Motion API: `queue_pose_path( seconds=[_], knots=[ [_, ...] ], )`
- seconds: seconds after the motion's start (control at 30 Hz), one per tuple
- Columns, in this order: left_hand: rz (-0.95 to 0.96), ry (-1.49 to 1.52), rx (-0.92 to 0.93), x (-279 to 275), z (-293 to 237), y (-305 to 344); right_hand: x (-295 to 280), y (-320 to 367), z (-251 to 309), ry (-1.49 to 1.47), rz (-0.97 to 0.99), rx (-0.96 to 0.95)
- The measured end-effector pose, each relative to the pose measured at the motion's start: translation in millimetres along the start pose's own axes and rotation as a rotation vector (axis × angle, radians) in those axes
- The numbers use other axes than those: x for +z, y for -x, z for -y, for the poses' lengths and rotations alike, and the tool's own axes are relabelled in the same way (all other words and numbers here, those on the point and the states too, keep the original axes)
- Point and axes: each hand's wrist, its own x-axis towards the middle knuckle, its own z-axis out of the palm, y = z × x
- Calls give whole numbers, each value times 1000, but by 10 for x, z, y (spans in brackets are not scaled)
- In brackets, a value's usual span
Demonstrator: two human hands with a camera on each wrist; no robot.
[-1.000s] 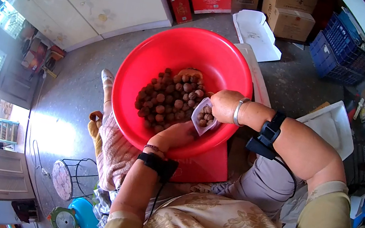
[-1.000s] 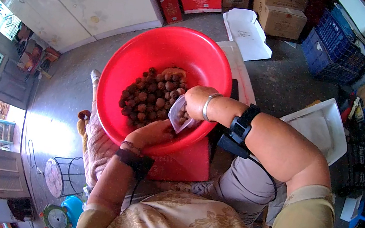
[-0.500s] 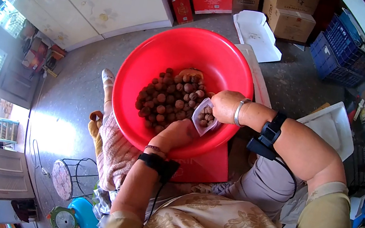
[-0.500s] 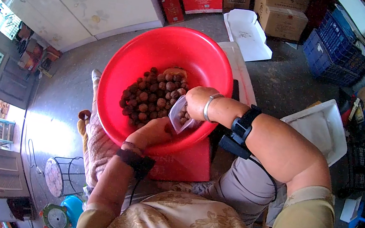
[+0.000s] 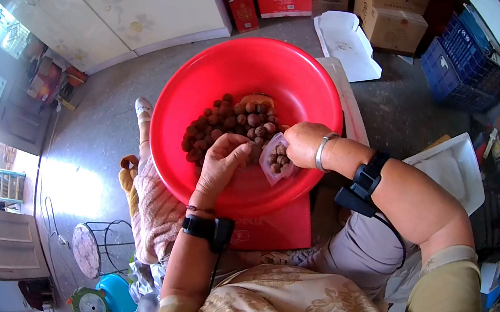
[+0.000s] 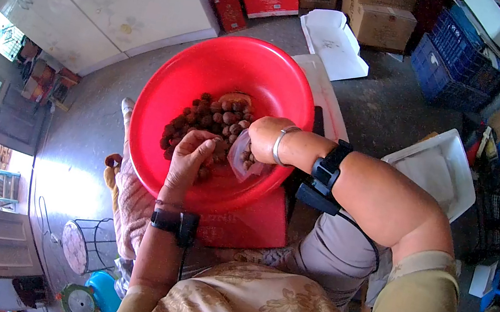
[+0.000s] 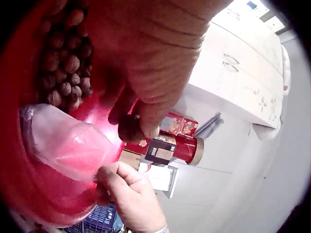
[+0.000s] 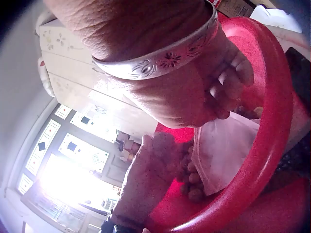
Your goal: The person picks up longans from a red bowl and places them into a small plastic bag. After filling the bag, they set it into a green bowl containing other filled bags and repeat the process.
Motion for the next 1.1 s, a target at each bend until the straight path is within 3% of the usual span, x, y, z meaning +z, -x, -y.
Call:
queue_pose_path(
  seconds=[0.13,0.27,0.33,0.37,0.43,0.5,0.57,0.6,0.73,0.8,1.03,1.1],
  knots=[
    [134,52,30,105,-4,19,-38,21,47,-10,27,35],
    [48,-45,26,53,-16,-3,-6,-12,24,-21,11,38],
    [-213,-83,66,-14,9,-47,47,-49,-7,-7,1,33],
    [-214,-85,65,-97,85,-67,74,-64,-25,-12,9,38],
    [-463,-689,149,-351,353,-147,67,-69,-20,-16,17,41],
    [-435,-808,118,-496,570,-157,11,-53,17,-22,49,71],
    [-152,-1216,-70,-568,762,-133,21,-55,14,-25,45,74],
    [-73,-1228,-241,-425,587,-48,24,-55,12,-28,41,79],
    [10,-1389,-273,-312,499,55,-4,-22,17,-27,43,74],
    [96,-1395,-412,-363,563,-26,-10,-12,15,-18,48,68],
    [149,-1569,-473,-291,508,-3,20,-7,-17,12,10,17],
    [-26,-1711,-320,-213,429,118,8,8,-14,-4,6,3]
  ],
)
